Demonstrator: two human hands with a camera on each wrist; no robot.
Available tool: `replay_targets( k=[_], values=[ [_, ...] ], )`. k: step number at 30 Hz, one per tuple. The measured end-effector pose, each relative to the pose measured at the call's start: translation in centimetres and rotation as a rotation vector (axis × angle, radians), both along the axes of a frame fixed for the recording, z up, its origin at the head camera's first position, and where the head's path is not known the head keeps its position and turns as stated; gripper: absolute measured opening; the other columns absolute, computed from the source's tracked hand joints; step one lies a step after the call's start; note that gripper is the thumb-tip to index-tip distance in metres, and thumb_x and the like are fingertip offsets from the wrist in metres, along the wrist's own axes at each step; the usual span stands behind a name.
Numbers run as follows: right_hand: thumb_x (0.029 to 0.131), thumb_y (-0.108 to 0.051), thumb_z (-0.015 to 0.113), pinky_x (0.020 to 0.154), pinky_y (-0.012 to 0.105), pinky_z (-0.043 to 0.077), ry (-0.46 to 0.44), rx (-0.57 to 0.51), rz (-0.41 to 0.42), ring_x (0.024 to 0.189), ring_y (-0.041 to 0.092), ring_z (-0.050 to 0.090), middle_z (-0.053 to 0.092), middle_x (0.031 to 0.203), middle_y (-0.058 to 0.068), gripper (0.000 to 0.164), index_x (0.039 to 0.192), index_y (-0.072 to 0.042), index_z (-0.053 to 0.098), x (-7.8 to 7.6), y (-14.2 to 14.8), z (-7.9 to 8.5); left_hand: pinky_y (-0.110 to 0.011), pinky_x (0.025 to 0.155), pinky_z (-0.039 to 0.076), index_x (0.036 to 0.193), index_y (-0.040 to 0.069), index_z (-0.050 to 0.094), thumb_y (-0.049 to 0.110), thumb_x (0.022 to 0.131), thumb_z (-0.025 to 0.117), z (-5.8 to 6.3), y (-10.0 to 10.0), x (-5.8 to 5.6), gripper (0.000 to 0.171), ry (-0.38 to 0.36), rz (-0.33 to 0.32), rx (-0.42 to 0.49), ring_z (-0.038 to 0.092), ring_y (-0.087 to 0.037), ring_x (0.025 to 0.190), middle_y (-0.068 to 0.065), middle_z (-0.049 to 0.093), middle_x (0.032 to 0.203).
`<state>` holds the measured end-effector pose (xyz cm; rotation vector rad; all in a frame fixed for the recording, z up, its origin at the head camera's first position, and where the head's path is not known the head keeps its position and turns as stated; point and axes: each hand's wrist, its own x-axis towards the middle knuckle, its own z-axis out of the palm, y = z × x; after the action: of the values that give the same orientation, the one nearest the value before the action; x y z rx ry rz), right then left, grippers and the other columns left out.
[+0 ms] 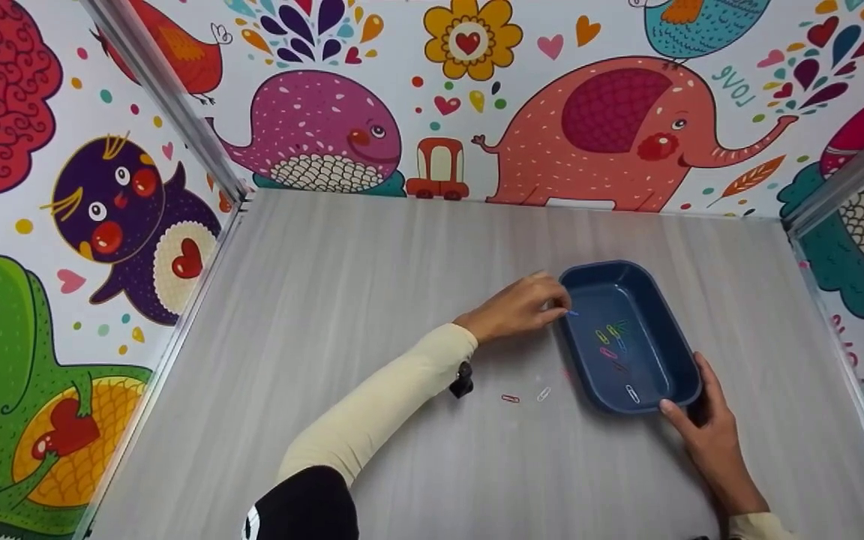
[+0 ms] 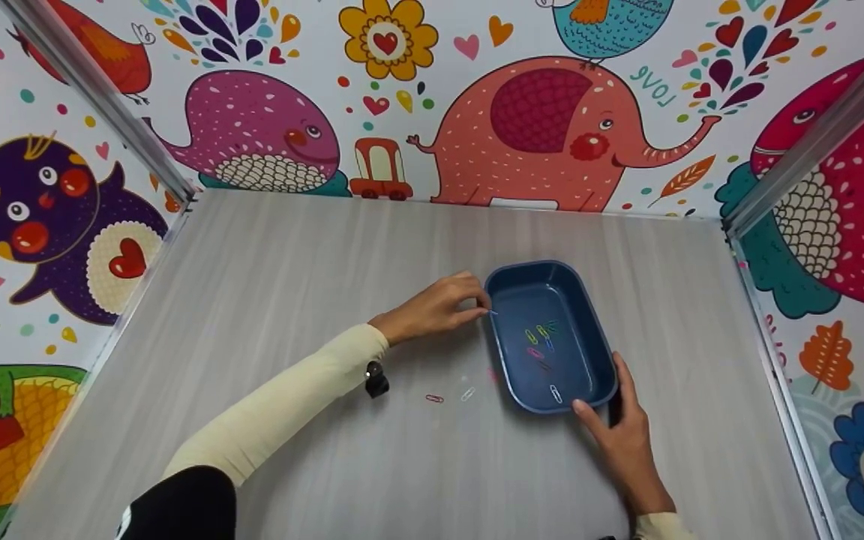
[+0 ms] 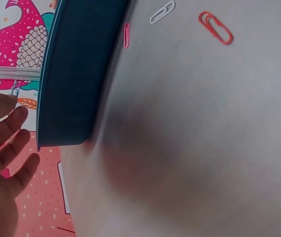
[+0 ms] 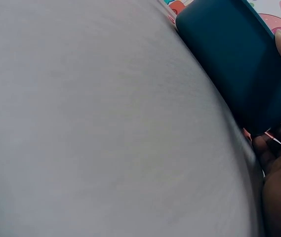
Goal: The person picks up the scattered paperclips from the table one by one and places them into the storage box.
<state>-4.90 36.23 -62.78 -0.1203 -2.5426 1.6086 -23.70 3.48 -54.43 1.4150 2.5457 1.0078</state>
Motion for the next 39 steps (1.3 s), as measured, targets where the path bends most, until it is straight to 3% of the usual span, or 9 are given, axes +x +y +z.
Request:
replay_targets(
  k=[10, 16, 27, 39],
  values=[
    [0.105, 0.0, 0.072, 0.115, 0.007, 0.028, 0.015, -0.06, 0.025, 0.156, 0.003, 0.027, 0.018, 0.181, 0.02, 0.092, 0.178, -0.016, 0.017, 0.1, -0.1, 0.1, -0.024, 0.095, 0.049, 0.116, 0.007, 0.081, 0.016, 0.109, 0.072, 0.5, 1.4, -0.5, 0.014, 0.057, -0.05, -0.126, 0.061, -0.019, 0.107, -0.005, 0.077, 0.113],
    [0.105, -0.003, 0.073, 0.115, 0.006, 0.027, 0.003, -0.048, 0.019, 0.156, 0.003, 0.027, 0.018, 0.182, 0.019, 0.093, 0.178, -0.017, 0.016, 0.0, -0.1, 0.1, -0.027, 0.095, 0.049, 0.117, 0.009, 0.081, 0.017, 0.109, 0.073, 1.0, 2.5, -0.7, 0.015, 0.092, -0.048, -0.197, 0.06, -0.018, 0.107, -0.003, 0.078, 0.113],
    [0.104, -0.002, 0.073, 0.115, 0.006, 0.026, 0.016, -0.039, 0.019, 0.156, 0.001, 0.026, 0.019, 0.181, 0.019, 0.093, 0.178, -0.015, 0.018, 0.1, 0.0, 0.1, -0.031, 0.102, 0.049, 0.116, 0.013, 0.083, 0.02, 0.109, 0.072, 0.8, 4.1, -1.3, 0.015, 0.133, -0.043, -0.328, 0.061, -0.017, 0.113, 0.001, 0.077, 0.114],
    [0.105, -0.002, 0.073, 0.114, 0.006, 0.027, 0.013, -0.034, 0.032, 0.157, 0.001, 0.026, 0.018, 0.182, 0.017, 0.095, 0.178, -0.016, 0.015, 0.1, 0.0, 0.1, -0.028, 0.09, 0.047, 0.113, 0.012, 0.081, 0.018, 0.109, 0.07, 1.0, 5.8, -1.8, 0.013, 0.13, -0.11, -0.42, 0.057, -0.018, 0.105, 0.0, 0.076, 0.11]
  ],
)
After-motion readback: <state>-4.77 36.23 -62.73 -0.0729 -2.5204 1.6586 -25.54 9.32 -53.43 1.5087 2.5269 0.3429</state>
